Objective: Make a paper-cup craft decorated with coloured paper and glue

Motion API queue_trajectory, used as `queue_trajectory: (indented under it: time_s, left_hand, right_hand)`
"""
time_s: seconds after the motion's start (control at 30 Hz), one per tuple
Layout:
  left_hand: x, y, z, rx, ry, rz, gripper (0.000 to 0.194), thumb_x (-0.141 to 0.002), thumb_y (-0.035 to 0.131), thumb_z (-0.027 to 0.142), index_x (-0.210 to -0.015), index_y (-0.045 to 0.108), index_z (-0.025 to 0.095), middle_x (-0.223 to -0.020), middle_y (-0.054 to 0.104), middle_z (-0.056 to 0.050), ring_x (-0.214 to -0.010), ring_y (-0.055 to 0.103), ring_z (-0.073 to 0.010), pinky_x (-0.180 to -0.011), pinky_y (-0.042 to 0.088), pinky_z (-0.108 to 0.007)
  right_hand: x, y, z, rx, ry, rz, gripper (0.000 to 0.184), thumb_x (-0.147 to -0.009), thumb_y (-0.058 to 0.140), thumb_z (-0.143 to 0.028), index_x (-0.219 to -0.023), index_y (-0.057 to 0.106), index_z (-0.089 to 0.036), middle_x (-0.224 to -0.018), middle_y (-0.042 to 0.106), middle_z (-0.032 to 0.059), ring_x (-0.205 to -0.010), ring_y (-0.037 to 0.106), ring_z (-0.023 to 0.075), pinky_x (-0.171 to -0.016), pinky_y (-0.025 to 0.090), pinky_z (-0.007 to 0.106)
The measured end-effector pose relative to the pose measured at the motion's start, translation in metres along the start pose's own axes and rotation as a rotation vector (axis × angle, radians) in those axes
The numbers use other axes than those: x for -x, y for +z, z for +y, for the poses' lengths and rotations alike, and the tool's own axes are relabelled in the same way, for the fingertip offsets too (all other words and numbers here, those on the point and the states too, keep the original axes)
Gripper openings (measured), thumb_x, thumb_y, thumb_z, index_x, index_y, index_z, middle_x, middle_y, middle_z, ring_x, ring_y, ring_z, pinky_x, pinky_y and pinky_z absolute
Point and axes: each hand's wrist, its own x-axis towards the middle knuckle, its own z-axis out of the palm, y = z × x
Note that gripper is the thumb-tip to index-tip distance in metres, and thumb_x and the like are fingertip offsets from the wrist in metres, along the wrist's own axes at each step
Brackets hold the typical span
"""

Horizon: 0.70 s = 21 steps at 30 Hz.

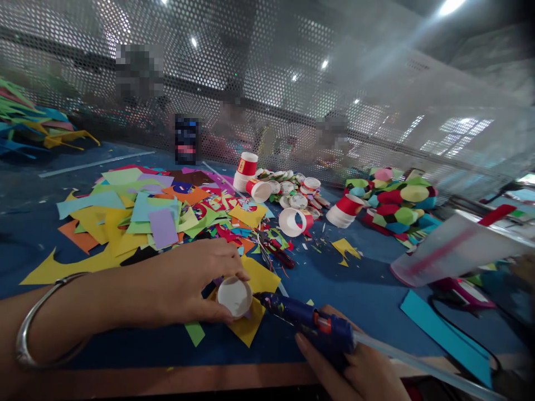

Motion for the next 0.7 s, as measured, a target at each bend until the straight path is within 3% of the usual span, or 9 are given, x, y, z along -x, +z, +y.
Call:
queue_trajectory:
  time_s: [0.1, 0.33, 0.7]
  left_hand:
    - [-0.003, -0.001, -0.001, 0.039, 0.008, -0.041, 0.027, -0.082, 0.075, 0.035, -0.107, 0.068, 0.030, -0.106, 0.064, 0.000, -0.098, 0.058, -0.0187, -0.083, 0.043, -0.029]
    - [-0.002, 0.002, -0.005, 0.064, -0.014, -0.021, 0.036, -0.079, 0.076, 0.040, -0.112, 0.065, 0.030, -0.107, 0.064, 0.000, -0.099, 0.058, -0.0206, -0.081, 0.042, -0.030]
    - [-0.001, 0.005, -0.011, 0.026, -0.050, -0.001, 0.047, -0.075, 0.078, 0.047, -0.117, 0.061, 0.032, -0.113, 0.061, 0.000, -0.103, 0.055, -0.0231, -0.086, 0.043, -0.034]
  right_hand:
    - [0.000, -0.002, 0.004, -0.040, -0.106, -0.110, 0.035, -0.094, 0.047, -0.022, -0.082, 0.079, -0.027, -0.076, 0.078, 0.0040, -0.078, 0.076, 0.0207, -0.072, 0.061, 0.025]
    - [0.007, -0.001, 0.012, 0.010, -0.164, -0.072, 0.033, -0.095, 0.047, -0.030, -0.088, 0.079, -0.025, -0.090, 0.079, 0.0080, -0.085, 0.076, 0.0237, -0.072, 0.063, 0.029]
    - [0.009, 0.000, 0.011, 0.128, -0.261, -0.026, 0.033, -0.086, 0.047, -0.012, -0.089, 0.079, -0.023, -0.090, 0.079, 0.0092, -0.089, 0.075, 0.0232, -0.075, 0.061, 0.030]
